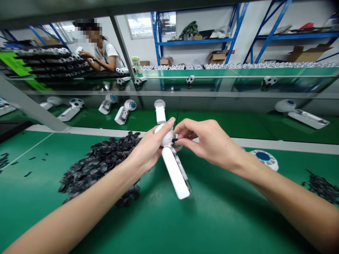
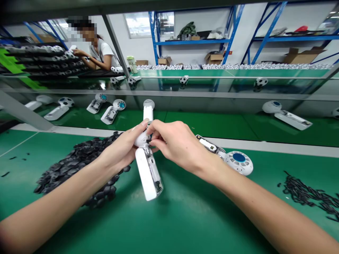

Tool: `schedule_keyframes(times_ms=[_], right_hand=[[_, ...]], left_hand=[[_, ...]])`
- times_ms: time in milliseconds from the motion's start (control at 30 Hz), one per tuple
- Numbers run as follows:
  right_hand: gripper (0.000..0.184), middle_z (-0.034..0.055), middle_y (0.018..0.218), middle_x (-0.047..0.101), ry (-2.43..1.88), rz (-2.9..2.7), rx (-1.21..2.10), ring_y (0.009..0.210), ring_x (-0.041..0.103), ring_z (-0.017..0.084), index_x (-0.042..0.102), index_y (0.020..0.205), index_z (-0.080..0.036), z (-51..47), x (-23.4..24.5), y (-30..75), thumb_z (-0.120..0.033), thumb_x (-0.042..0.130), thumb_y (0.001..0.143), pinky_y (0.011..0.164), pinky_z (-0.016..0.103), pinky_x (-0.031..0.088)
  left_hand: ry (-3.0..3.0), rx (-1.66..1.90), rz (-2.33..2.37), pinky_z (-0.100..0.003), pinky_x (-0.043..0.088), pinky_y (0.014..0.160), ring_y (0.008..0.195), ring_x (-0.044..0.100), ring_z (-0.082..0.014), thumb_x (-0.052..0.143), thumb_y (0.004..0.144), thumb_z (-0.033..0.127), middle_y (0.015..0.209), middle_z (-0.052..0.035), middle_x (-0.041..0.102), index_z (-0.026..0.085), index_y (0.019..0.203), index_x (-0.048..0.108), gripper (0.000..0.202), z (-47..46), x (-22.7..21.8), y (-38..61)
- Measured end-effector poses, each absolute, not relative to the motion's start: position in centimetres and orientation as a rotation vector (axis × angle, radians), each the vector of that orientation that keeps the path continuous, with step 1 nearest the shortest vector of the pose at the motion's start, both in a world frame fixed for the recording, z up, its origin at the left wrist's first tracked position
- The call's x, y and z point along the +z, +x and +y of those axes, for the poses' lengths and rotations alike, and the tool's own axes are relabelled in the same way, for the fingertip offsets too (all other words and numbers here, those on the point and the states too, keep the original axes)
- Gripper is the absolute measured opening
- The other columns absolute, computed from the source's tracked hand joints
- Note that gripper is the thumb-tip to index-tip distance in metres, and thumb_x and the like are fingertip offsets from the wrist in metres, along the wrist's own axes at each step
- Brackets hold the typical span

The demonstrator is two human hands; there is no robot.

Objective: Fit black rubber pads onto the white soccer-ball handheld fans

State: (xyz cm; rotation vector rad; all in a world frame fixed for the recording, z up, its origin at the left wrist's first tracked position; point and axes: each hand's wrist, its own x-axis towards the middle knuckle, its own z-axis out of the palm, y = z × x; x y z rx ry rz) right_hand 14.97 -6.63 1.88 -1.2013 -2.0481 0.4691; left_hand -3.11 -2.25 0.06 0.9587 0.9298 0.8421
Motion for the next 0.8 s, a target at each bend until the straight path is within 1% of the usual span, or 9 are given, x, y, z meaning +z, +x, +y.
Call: schedule_keyframes(times_ms=[100,200,367,500,567,667,800], right_hand=[[0.018,0.0003,0.094,0.085,-1.226,-2.058,0.494,0.086,0.081,0.02,0.073,0.097,-0.021,-6.6,1.7,14.6,-0.003,0.073,0.094,0.077,0.029,0.058],[0.019,0.0002,0.093,0.085,-1.214,-2.055,0.503,0.085,0.082,0.021,0.073,0.093,-0.021,-6.7,1.5,14.3,-0.002,0.073,0.093,0.077,0.029,0.058],[0.019,-0.0015,0.087,0.083,-1.209,-1.958,0.58,0.077,0.08,0.018,0.072,0.089,-0.021,-6.8,1.2,14.2,-0.002,0.076,0.091,0.073,0.028,0.059],[0.018,-0.0021,0.082,0.082,-1.184,-1.837,0.614,0.074,0.079,0.017,0.072,0.084,-0.021,-6.8,0.8,13.9,-0.005,0.081,0.086,0.07,0.027,0.06],[0.017,-0.0023,0.078,0.081,-1.167,-1.758,0.644,0.07,0.078,0.017,0.072,0.08,-0.021,-6.8,0.6,13.7,-0.008,0.082,0.085,0.067,0.027,0.06],[0.015,-0.002,0.075,0.079,-1.137,-1.603,0.749,0.067,0.077,0.018,0.072,0.078,-0.021,-6.8,0.3,13.5,-0.018,0.086,0.083,0.064,0.027,0.061],[0.024,-0.0011,0.071,0.077,-1.142,-1.483,0.823,0.064,0.076,0.019,0.069,0.075,-0.021,-6.5,0.1,13.6,-0.024,0.093,0.075,0.059,0.027,0.06]], left_hand=[[0.973,0.873,0.948,-0.025,0.06,0.06,0.068,0.064,-0.0135,0.097,0.074,0.057,0.077,0.0009,0.062,0.017,0.091,0.063,0.055,-2.6,0.1,-2.9],[0.984,0.863,0.949,-0.022,0.053,0.052,0.062,0.06,-0.0124,0.096,0.074,0.058,0.071,0.0024,0.058,0.018,0.086,0.06,0.055,-2.8,0.1,-2.8],[1.008,0.861,0.989,-0.025,0.058,0.056,0.064,0.06,-0.0125,0.095,0.075,0.061,0.075,0.0018,0.06,0.018,0.091,0.062,0.056,-2.9,-0.1,-2.8],[1.002,0.881,1.011,-0.027,0.06,0.06,0.071,0.064,-0.0144,0.091,0.08,0.061,0.084,-0.0014,0.064,0.017,0.096,0.063,0.054,-3.3,0.2,-2.7],[1.02,0.899,1.022,-0.029,0.063,0.062,0.071,0.064,-0.0145,0.089,0.084,0.059,0.089,-0.0025,0.065,0.017,0.1,0.064,0.051,-3.6,0.5,-2.6],[1.028,0.926,1.019,-0.029,0.062,0.061,0.069,0.062,-0.0136,0.087,0.088,0.055,0.092,-0.0022,0.065,0.017,0.104,0.064,0.047,-4.1,0.9,-2.5],[1.09,0.982,1.051,-0.026,0.059,0.062,0.074,0.065,-0.0143,0.085,0.092,0.047,0.096,-0.0022,0.066,0.017,0.11,0.064,0.042,-4.4,1.4,-2.5]])
